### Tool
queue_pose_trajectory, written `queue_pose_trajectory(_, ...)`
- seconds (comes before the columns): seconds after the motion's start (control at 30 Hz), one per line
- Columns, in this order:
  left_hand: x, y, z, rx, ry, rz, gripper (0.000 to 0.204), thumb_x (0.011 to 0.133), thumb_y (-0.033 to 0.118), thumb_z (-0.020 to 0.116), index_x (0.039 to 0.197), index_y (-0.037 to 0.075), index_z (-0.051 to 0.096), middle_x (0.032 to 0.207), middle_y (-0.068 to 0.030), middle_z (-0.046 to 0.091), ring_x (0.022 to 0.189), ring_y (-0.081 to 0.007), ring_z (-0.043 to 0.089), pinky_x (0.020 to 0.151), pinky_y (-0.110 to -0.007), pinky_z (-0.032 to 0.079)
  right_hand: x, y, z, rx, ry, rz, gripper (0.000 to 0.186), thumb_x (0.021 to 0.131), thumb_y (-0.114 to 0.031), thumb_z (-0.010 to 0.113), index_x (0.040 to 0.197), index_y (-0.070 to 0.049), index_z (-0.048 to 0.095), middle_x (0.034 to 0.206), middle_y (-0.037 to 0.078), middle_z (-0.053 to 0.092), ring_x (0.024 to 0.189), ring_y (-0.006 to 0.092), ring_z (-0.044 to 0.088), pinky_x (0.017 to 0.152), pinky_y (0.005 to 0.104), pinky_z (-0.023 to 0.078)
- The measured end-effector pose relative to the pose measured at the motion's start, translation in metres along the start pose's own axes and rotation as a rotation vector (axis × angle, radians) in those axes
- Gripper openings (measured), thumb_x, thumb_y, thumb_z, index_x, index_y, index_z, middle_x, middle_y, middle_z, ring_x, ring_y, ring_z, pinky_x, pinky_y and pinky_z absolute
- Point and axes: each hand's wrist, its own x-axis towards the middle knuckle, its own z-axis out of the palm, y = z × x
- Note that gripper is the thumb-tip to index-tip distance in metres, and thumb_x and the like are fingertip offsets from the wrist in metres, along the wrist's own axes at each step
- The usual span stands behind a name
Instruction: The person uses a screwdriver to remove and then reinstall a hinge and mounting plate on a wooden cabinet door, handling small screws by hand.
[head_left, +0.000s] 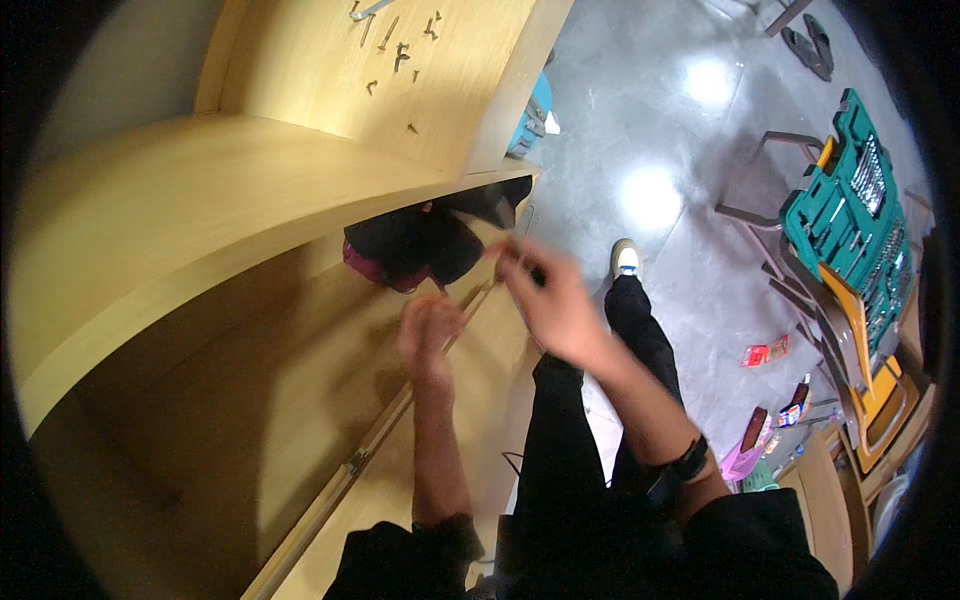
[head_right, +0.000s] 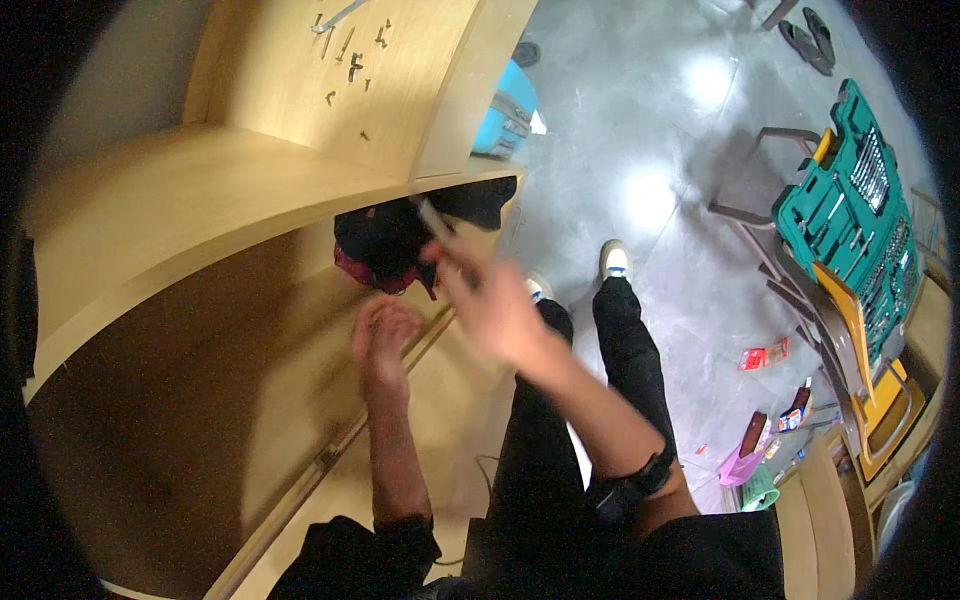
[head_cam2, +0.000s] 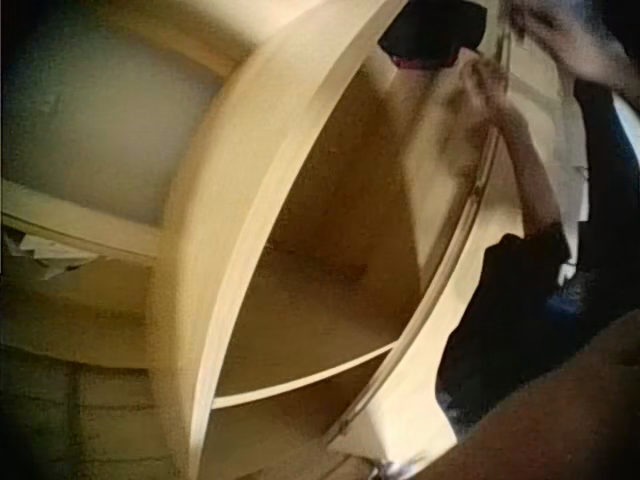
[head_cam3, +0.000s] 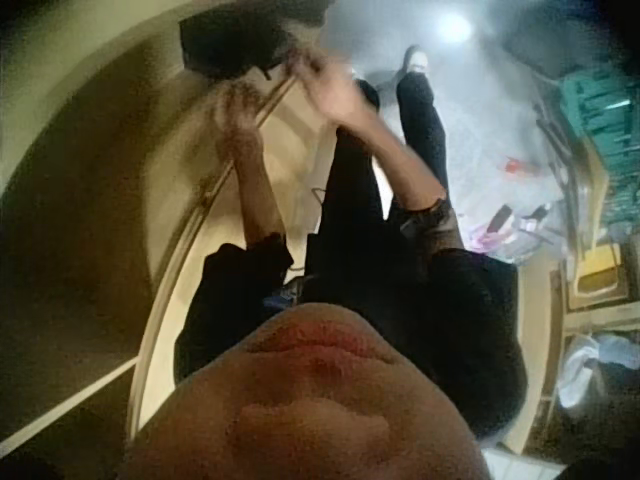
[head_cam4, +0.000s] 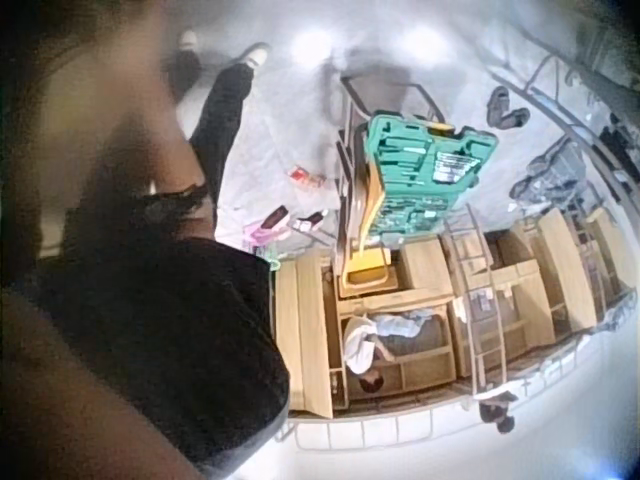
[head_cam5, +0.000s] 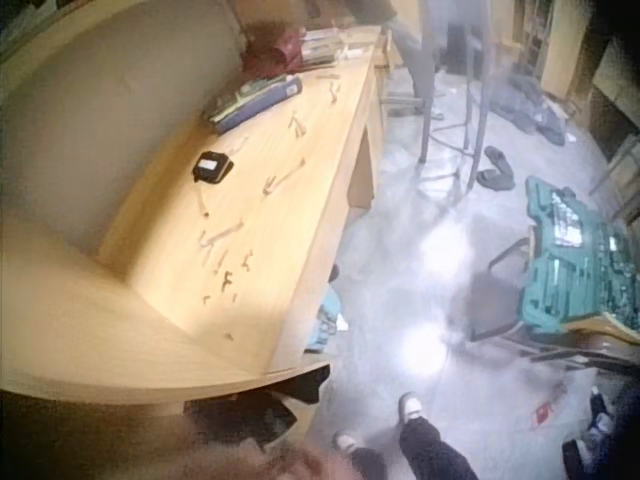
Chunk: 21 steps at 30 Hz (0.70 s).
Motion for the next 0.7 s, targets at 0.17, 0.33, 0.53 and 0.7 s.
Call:
queue_pose_trajectory(0.17,-0.005,0.017,0.075,0.174,-0.210,0.061,0.022,0.092,0.016,0.053,0.107,-0.001,0.051,0.090,-0.0071,0.060,0.077,-0.0129,0.057,0.069,-0.025,0.045,0.110,-0.057,-0.043,-0.432,0.244,-0.397,0.026,0.083,-0.019,0.056,0.097,0.001,0.065,0.075,0.016,0.065,0.069,0.0250,0.064,0.067,0.0343,0.050)
queue_pose_trajectory(0.33,-0.028,0.015,0.103,0.035,-0.314,-0.064,0.016,0.093,0.011,0.049,0.107,0.003,0.051,0.091,-0.0063,0.061,0.077,-0.0107,0.058,0.067,-0.024,0.044,0.178,-0.089,-0.019,-0.840,0.235,-0.465,0.017,0.070,-0.016,0.061,0.073,0.000,0.065,0.070,0.021,0.063,0.069,0.0354,0.064,0.064,0.0420,0.052)
queue_pose_trajectory(0.53,-0.031,0.017,0.086,0.058,-0.252,-0.151,0.015,0.093,0.011,0.049,0.106,0.004,0.053,0.090,-0.0050,0.061,0.075,-0.0111,0.058,0.066,-0.023,0.045,0.190,-0.085,-0.003,-0.981,0.248,-0.511,0.027,0.071,-0.025,0.055,0.071,-0.001,0.067,0.072,0.020,0.063,0.069,0.0347,0.063,0.065,0.0404,0.051)
queue_pose_trajectory(0.7,-0.025,0.029,0.082,-0.122,-0.171,-0.094,0.014,0.092,0.010,0.051,0.103,0.003,0.054,0.088,-0.0066,0.061,0.072,-0.0116,0.058,0.064,-0.022,0.045,0.172,-0.084,-0.025,-0.992,0.235,-0.482,0.026,0.074,-0.023,0.056,0.074,0.000,0.067,0.072,0.020,0.063,0.070,0.0353,0.064,0.064,0.0404,0.051)
